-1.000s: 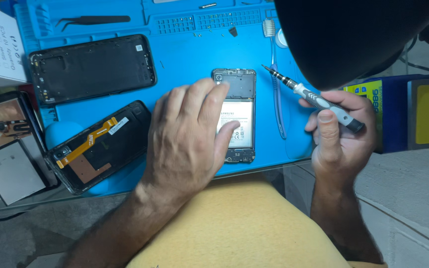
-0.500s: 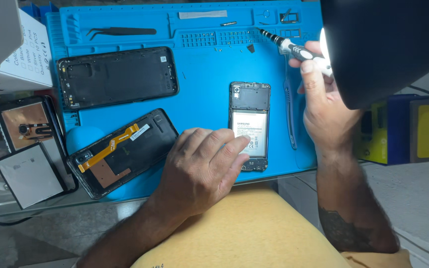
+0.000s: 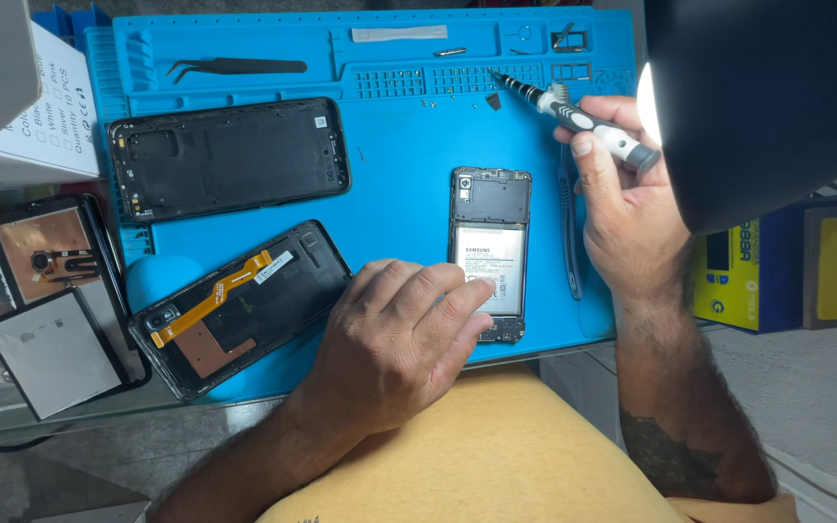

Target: The person uses a precision screwdriver to remove screws from the internal frame of a disassembled Samsung smartphone. The removed screws are placed into a compartment on the blue work mat. The person also briefly handles a detached phone back cover.

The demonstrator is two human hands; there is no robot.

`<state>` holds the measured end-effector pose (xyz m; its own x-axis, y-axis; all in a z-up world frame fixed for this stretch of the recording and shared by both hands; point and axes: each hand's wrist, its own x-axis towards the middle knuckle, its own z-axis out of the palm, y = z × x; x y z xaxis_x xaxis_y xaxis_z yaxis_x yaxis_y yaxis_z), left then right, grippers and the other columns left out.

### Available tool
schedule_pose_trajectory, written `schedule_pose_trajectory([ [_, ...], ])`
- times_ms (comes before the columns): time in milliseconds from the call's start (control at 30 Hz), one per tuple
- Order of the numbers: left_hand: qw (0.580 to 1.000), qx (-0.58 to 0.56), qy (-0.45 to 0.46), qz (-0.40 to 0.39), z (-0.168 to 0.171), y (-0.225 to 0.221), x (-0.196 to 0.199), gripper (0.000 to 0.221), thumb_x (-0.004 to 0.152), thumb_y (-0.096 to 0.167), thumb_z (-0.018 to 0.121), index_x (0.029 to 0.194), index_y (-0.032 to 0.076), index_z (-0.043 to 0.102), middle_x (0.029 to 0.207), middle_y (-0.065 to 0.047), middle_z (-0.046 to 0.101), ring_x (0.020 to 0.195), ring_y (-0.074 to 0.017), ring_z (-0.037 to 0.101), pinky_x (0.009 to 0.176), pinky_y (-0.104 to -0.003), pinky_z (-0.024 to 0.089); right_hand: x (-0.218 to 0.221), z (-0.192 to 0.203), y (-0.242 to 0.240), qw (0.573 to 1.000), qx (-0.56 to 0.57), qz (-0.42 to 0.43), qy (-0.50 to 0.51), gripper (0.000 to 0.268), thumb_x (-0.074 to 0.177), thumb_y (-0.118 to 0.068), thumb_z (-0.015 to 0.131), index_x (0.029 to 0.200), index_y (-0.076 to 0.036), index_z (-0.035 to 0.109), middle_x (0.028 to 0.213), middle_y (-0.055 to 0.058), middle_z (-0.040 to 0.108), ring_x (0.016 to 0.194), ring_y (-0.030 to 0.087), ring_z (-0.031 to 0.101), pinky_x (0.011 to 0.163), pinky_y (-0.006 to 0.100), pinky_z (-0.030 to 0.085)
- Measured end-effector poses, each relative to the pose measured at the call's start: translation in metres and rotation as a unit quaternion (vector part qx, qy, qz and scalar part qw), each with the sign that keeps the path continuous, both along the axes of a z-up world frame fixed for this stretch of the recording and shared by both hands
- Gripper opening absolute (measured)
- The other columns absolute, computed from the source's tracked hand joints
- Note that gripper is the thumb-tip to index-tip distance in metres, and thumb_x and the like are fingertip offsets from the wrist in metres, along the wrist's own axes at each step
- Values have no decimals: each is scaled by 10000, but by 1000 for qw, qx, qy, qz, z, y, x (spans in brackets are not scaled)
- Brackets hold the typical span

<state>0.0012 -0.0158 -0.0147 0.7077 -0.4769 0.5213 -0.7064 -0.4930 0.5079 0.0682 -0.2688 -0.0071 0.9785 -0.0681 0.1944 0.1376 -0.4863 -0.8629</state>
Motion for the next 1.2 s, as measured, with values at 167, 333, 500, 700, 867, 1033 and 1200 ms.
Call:
schedule_pose_trajectory([
  [167, 1000, -2, -1, 2, 2, 0, 1, 254, 1100, 217, 803, 1307, 72, 778, 1214, -112, 738, 970, -301, 657, 853, -459, 520, -1, -4, -4, 1000, -13, -4, -20, 223, 1245, -93, 585, 1447, -7, 626, 1362, 160, 731, 1247, 241, 797, 773, 234, 572],
  [333, 999, -32, -4, 30, -1, -1, -1, 206, 1083, 160, 834, 1264, 72, 792, 1157, -101, 739, 920, -283, 644, 831, -440, 530, -17, 0, -5, 993, -2, -15, -115, 218, 1248, 22, 576, 1436, 123, 618, 1317, 287, 740, 1167, 321, 796, 732, 299, 593],
  [500, 983, -141, 82, 82, -11, 3, -7, 372, 1093, 117, 826, 1402, 85, 622, 1192, -134, 762, 1063, -290, 759, 957, -417, 591, -56, 10, -11, 971, 232, -63, -2, 308, 1115, -282, 638, 1255, -12, 685, 978, 187, 768, 513, 121, 548, 454, 202, 348],
  [700, 969, -210, 106, 81, -10, 6, -11, 448, 1082, 153, 886, 1440, 135, 618, 1135, -96, 757, 902, -189, 688, 774, -315, 615, -87, 19, -10, 923, 377, -30, 65, 295, 1067, -313, 735, 1111, -24, 693, 787, 143, 693, 488, 91, 547, 386, 171, 376],
  [867, 974, -188, 89, 91, -5, 9, -11, 346, 1071, 206, 888, 1367, 169, 712, 1180, -87, 742, 893, -198, 711, 746, -320, 661, -95, 11, -6, 893, 439, 6, 101, 250, 1083, -249, 726, 1129, -4, 703, 812, 172, 721, 497, 118, 559, 368, 184, 378],
  [1033, 975, -185, 76, 96, -3, 9, -10, 251, 1063, 201, 870, 1284, 153, 761, 1150, -88, 729, 949, -224, 758, 786, -344, 682, -96, 5, -5, 887, 449, 15, 104, 257, 1096, -234, 717, 1141, 18, 700, 819, 177, 732, 481, 125, 546, 366, 194, 364],
  [1200, 977, -179, 50, 100, 0, 9, -8, 150, 1081, 157, 837, 1220, 152, 781, 1099, -77, 737, 959, -230, 772, 874, -371, 665, -98, 2, -7, 891, 441, 4, 107, 269, 1087, -253, 720, 1147, 8, 695, 815, 172, 728, 483, 121, 542, 366, 190, 352],
])
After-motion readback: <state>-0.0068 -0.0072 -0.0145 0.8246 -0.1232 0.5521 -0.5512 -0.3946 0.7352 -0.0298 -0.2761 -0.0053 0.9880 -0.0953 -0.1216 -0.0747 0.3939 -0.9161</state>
